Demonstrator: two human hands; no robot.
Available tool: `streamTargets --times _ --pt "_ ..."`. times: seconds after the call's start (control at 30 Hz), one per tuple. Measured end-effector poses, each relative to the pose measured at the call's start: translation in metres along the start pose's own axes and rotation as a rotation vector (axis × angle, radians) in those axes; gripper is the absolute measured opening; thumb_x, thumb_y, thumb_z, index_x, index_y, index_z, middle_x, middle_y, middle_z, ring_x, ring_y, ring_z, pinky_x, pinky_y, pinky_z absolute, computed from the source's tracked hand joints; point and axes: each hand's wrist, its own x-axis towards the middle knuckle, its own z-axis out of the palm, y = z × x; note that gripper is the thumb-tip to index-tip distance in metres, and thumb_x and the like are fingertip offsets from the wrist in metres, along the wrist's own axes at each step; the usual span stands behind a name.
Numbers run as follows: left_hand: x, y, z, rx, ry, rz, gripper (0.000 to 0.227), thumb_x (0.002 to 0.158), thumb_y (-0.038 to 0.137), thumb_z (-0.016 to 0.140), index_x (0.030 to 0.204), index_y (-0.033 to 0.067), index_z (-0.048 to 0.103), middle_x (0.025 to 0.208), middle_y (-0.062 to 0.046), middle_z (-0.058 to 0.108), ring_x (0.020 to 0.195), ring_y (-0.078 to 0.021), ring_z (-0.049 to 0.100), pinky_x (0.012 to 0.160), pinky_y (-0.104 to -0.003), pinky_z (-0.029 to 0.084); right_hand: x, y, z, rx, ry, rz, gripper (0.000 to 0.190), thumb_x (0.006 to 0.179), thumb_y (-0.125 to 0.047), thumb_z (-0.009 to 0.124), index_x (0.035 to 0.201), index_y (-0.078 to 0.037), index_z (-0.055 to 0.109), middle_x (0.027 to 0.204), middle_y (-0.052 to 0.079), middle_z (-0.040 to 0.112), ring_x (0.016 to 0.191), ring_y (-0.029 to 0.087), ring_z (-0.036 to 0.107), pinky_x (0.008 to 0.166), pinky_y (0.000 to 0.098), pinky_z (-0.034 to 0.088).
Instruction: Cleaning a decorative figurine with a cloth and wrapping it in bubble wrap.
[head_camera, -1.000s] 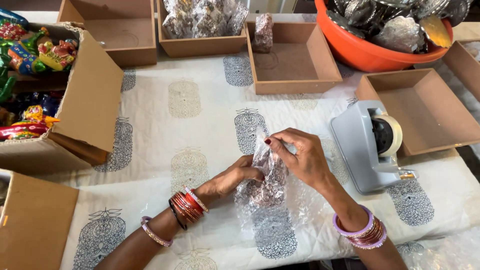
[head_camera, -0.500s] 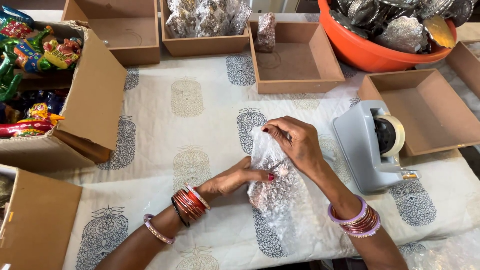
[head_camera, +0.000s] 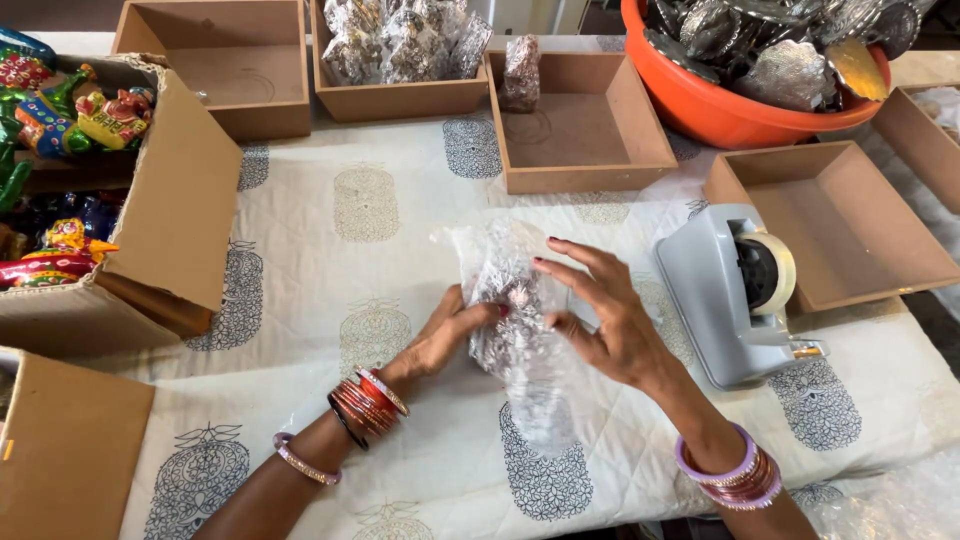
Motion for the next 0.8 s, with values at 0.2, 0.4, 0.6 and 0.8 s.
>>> streamTargets --times 0.2,0.4,0.6,0.8 --pt "-0.001 0.004 -0.010 0.167 0.110 -0.022 0.073 0.080 0.041 0.064 0.135 -0.0037 0.052 0.125 -0.020 0.066 0.125 -0.0307 0.059 0.112 -0.046 0.042 -0.033 0.029 0.024 0.323 -0.192 0.319 0.074 0.098 -0.052 0.053 0.158 -0.014 0.030 0.163 0.023 0.031 0.147 0.039 0.036 0.117 0.0533 0.035" --pt "0.000 0.018 -0.032 0.240 -0.072 0.150 0.082 0.077 0.045 0.071 0.140 -0.0032 0.052 0.135 -0.023 0.065 0.129 -0.0357 0.058 0.114 -0.050 0.038 -0.035 0.044 0.042 0.464 -0.243 0.540 0.077 0.095 -0.042 0.057 0.159 -0.016 0.020 0.134 0.019 0.059 0.125 0.031 0.059 0.105 0.0449 0.047" --pt "-0.009 0.032 -0.062 0.468 -0.001 -0.035 0.104 0.072 0.033 0.091 0.152 0.0006 0.032 0.147 -0.034 0.044 0.133 -0.0479 0.047 0.104 -0.059 0.043 -0.043 0.075 0.053 0.661 -0.009 0.665 0.065 0.087 -0.007 0.074 0.144 -0.007 0.041 0.095 0.014 0.068 0.082 0.019 0.065 0.071 0.0315 0.056" --pt "-0.034 0.066 -0.059 0.407 -0.042 -0.184 0.101 0.066 0.015 0.087 0.151 0.0141 0.033 0.161 -0.022 0.030 0.137 -0.0388 0.044 0.105 -0.051 0.051 -0.043 0.065 0.042 0.638 0.030 0.481 0.057 0.090 0.001 0.070 0.139 -0.006 0.040 0.096 0.008 0.064 0.087 0.013 0.065 0.079 0.0288 0.061"
